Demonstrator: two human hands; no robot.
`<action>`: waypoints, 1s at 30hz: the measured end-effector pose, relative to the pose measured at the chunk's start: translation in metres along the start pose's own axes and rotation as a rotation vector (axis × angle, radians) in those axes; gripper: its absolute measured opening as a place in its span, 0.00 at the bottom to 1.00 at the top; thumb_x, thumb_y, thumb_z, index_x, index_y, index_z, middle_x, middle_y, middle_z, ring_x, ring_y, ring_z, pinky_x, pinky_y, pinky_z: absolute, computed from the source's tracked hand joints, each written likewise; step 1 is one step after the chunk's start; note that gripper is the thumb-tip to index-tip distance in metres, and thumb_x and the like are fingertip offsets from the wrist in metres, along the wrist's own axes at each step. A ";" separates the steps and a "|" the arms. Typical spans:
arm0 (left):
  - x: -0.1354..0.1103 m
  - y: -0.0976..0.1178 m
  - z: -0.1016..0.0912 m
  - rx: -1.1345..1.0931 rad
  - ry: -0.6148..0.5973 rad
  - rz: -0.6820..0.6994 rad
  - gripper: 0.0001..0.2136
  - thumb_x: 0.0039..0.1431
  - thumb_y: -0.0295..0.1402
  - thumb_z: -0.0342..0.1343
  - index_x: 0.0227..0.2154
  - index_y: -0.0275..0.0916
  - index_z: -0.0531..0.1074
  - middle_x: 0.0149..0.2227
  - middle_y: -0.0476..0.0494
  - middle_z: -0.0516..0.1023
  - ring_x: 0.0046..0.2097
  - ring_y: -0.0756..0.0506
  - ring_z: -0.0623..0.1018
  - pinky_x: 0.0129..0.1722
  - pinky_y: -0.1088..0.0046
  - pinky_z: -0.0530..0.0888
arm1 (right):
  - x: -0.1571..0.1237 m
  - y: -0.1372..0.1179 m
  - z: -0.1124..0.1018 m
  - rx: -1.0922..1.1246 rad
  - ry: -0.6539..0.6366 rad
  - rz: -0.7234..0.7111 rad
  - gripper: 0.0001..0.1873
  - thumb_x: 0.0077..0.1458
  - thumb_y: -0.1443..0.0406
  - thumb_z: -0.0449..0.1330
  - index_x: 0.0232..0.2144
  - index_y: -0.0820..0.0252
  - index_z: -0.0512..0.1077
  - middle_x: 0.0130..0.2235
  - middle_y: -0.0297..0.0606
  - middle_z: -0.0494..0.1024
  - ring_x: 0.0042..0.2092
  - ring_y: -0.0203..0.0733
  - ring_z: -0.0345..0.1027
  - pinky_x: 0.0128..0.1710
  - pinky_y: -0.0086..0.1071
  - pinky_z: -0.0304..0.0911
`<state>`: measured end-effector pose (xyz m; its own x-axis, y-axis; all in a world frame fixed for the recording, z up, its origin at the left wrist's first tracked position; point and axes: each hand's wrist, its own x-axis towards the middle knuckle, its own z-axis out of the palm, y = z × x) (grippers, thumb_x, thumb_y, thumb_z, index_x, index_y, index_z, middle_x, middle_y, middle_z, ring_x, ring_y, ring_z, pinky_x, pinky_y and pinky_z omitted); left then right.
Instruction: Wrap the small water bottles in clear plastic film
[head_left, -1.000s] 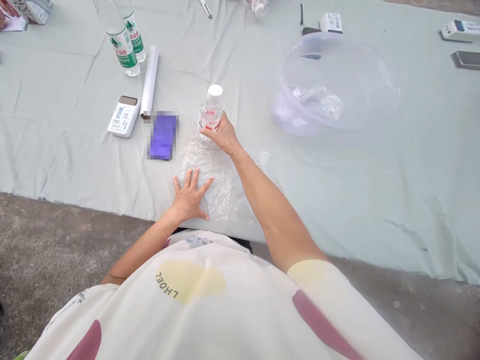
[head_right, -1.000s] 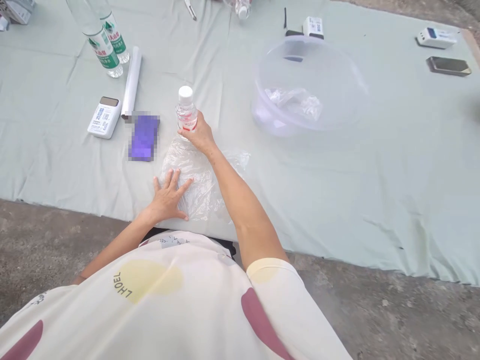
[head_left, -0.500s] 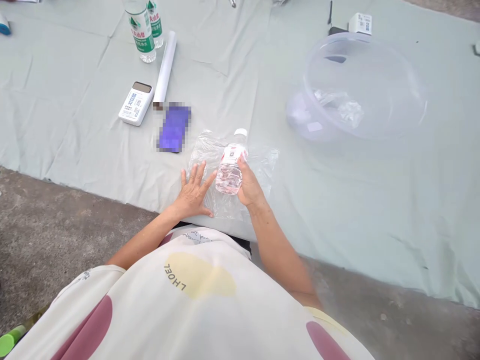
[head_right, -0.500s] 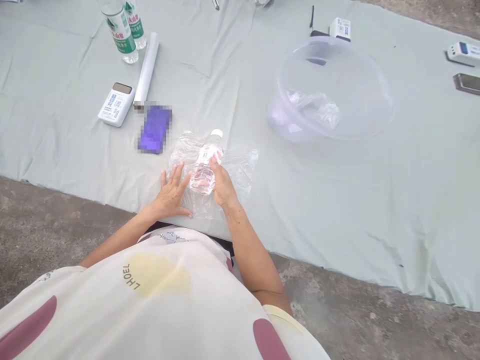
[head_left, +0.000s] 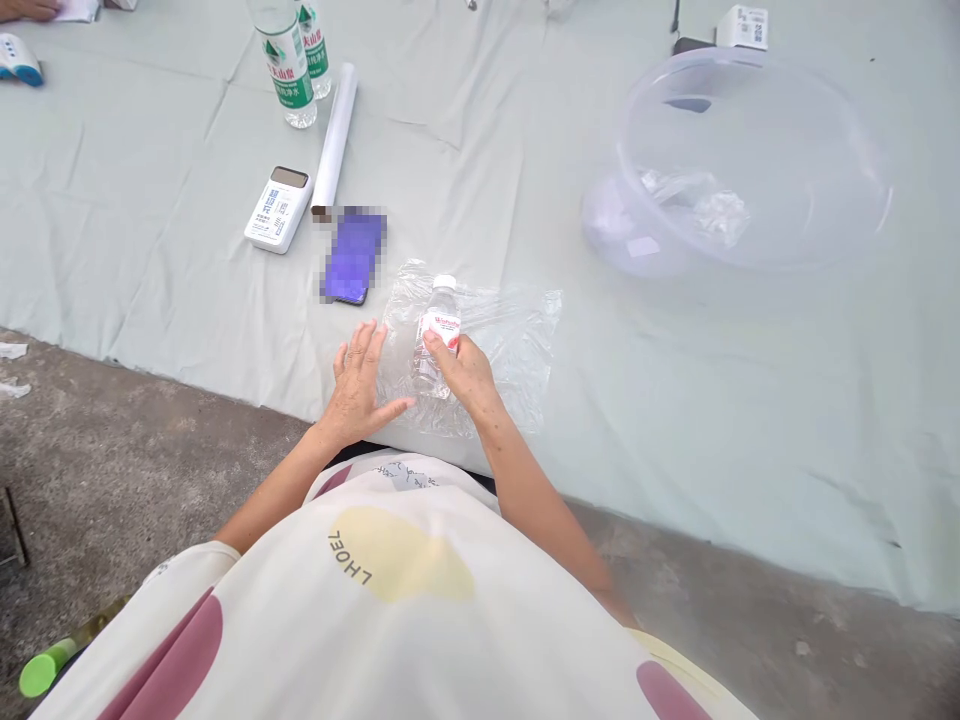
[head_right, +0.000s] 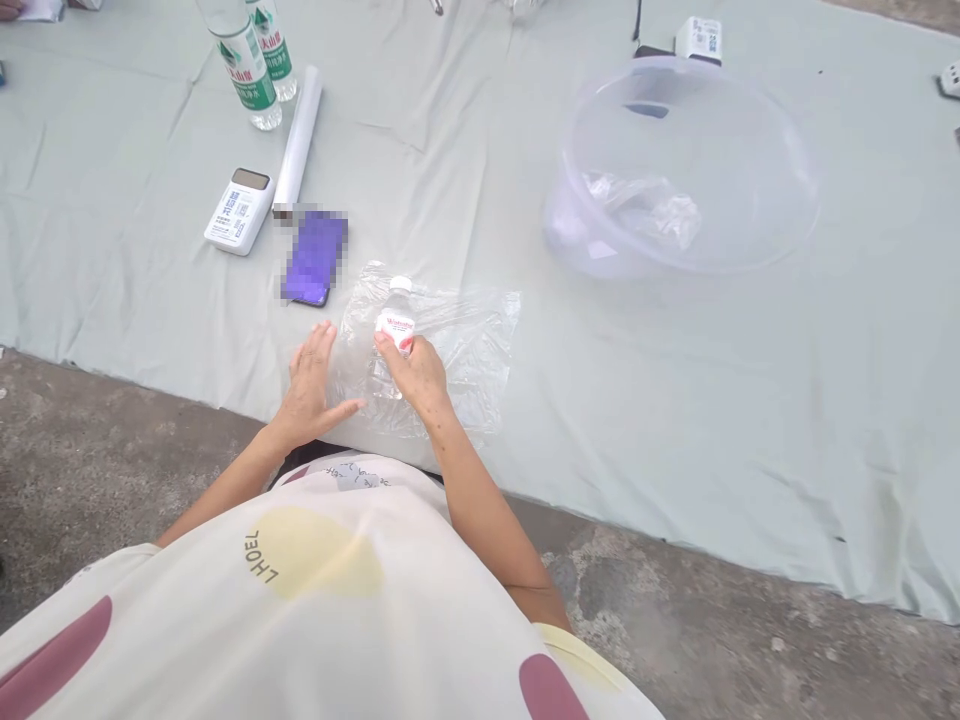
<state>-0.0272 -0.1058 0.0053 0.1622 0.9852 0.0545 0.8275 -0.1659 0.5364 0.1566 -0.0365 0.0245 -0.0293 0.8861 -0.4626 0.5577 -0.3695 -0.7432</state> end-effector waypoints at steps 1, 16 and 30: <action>-0.001 0.000 0.000 0.042 0.061 -0.110 0.39 0.63 0.50 0.51 0.69 0.37 0.44 0.71 0.26 0.47 0.73 0.34 0.43 0.67 0.46 0.45 | 0.000 -0.002 0.002 -0.037 0.020 0.001 0.33 0.50 0.33 0.50 0.32 0.56 0.67 0.39 0.41 0.77 0.38 0.46 0.69 0.36 0.36 0.62; -0.005 0.010 0.012 0.229 0.101 -0.290 0.07 0.62 0.29 0.49 0.30 0.40 0.70 0.59 0.37 0.71 0.67 0.35 0.60 0.60 0.48 0.59 | -0.009 -0.020 0.018 -0.356 0.042 -0.065 0.34 0.62 0.40 0.44 0.47 0.63 0.68 0.49 0.56 0.70 0.45 0.55 0.72 0.44 0.43 0.65; -0.008 0.011 0.006 0.347 -0.042 -0.371 0.11 0.58 0.40 0.59 0.39 0.39 0.73 0.42 0.35 0.72 0.47 0.34 0.70 0.46 0.56 0.66 | 0.000 -0.001 -0.016 -0.223 0.128 -0.238 0.30 0.66 0.48 0.41 0.58 0.57 0.66 0.41 0.45 0.79 0.44 0.53 0.74 0.46 0.45 0.66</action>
<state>-0.0162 -0.1159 0.0055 -0.1610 0.9791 -0.1244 0.9620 0.1838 0.2017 0.1690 -0.0317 0.0331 -0.0840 0.9733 -0.2138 0.7159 -0.0903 -0.6924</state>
